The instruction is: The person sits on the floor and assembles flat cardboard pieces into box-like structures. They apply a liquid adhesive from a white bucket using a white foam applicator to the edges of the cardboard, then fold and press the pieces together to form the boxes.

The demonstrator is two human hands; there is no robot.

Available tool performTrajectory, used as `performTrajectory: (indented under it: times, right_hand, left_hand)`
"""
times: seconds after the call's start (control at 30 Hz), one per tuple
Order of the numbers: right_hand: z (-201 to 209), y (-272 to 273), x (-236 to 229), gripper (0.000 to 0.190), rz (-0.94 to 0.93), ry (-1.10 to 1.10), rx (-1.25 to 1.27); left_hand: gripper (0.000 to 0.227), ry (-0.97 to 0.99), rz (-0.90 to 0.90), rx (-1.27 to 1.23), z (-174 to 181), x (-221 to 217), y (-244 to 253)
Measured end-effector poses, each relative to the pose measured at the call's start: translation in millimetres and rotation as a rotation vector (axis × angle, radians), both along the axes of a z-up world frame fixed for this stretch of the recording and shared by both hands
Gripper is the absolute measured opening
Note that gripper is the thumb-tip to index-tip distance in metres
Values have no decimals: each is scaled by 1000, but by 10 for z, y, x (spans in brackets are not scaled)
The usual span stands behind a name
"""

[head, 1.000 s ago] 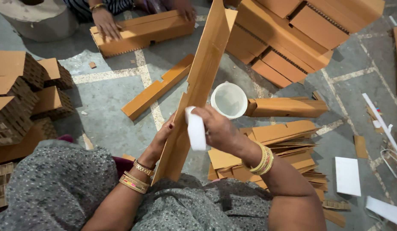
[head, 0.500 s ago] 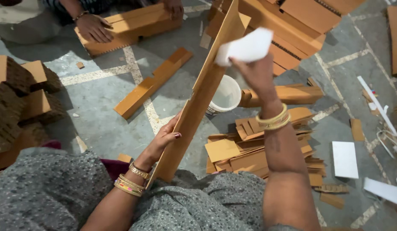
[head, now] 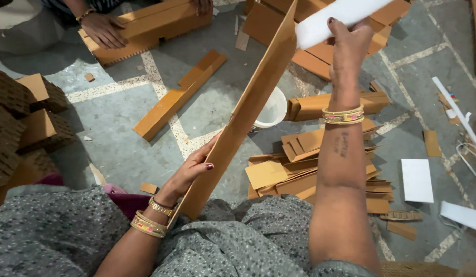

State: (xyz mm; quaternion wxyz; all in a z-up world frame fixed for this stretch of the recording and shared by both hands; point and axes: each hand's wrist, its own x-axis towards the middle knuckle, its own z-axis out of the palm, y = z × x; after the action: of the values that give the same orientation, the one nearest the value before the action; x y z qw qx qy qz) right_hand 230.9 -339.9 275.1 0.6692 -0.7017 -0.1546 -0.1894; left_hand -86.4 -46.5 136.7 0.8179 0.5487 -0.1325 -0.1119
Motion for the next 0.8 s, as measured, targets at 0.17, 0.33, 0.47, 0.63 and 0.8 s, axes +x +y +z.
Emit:
performTrajectory:
  times: [0.17,0.33,0.47,0.63,0.8]
  right_hand:
    - [-116,-6,121,21,-9,-32,-73]
    - [-251,15,137,25,-54,-50,-234]
    - [-479,93,88,22,-54,-21,-350]
    - [-664,293,-5,22,19,-69,-510]
    - [-712,599,-311,29,164,-34,-509]
  left_hand:
    - [88,15,-12,13,46,-8,-31]
    - [88,-26,0,47,5,22,-45]
    - [89,5,26,34,-65,35,-59]
    - [84,-29,67,52,-252,81,-16]
    - [83,61,86,-19,-360,85,17]
